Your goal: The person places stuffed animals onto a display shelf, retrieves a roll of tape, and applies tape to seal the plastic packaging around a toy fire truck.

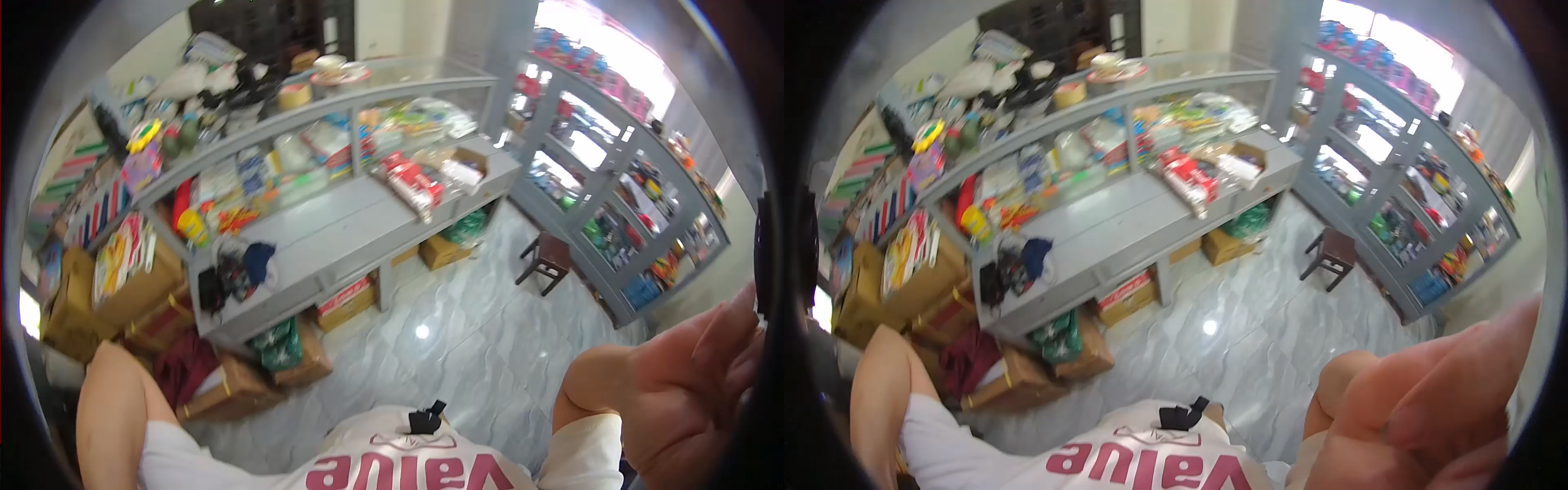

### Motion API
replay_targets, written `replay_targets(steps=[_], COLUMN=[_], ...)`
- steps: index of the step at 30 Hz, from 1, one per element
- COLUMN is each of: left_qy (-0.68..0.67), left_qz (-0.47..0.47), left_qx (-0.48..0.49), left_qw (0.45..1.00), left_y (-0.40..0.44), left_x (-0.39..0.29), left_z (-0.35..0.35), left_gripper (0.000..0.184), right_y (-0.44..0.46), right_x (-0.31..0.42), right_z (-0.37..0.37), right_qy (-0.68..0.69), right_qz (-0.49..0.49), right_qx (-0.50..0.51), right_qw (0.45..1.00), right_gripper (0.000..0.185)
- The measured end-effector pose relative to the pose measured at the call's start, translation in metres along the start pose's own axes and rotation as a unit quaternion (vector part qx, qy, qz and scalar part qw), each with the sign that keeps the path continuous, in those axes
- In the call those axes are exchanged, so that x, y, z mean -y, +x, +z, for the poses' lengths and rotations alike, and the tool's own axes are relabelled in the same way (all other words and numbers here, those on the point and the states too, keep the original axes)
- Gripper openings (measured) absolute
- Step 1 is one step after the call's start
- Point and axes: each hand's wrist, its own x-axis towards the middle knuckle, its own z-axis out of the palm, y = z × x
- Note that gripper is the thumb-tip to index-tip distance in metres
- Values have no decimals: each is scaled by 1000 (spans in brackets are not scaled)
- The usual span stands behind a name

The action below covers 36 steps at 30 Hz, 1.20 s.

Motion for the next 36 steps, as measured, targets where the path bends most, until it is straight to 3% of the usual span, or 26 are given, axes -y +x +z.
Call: replay_targets(steps=[9, 20, 22, 26, 29, 30, 31, 33, 36], left_qy=[91, 176, 187, 207, 224, 220, 224, 263, 272], left_qz=[6, 65, 80, 107, 69, 17, 18, 27, -8], left_qx=[68, 166, 186, 209, 181, 263, 265, 115, 79], left_qw=[993, 968, 961, 950, 955, 939, 938, 958, 959], left_y=[-13, -41, -46, -55, -79, -80, -89, -107, -138], left_x=[14, 51, 57, 69, 84, 78, 80, 85, 101], left_z=[-25, 12, 21, 31, 20, 4, -1, -10, -29], left_gripper=[41, 41, 41, 40, 35, 39, 39, 47, 51], right_y=[-26, -73, -87, -116, -139, -154, -171, -201, -215], right_x=[-50, -154, -162, -181, -190, -200, -210, -216, -218], right_z=[78, 142, 165, 184, 194, 198, 202, 214, 239], right_qy=[127, 226, 182, 147, 142, 168, 192, 212, 190], right_qz=[18, 29, 87, 132, 257, 257, 256, 327, 387], right_qx=[3, 14, -104, -120, -22, -15, -5, 33, 121], right_qw=[992, 974, 974, 973, 956, 952, 947, 920, 894], right_gripper=[24, 24, 21, 31, 21, 22, 24, 27, 22])
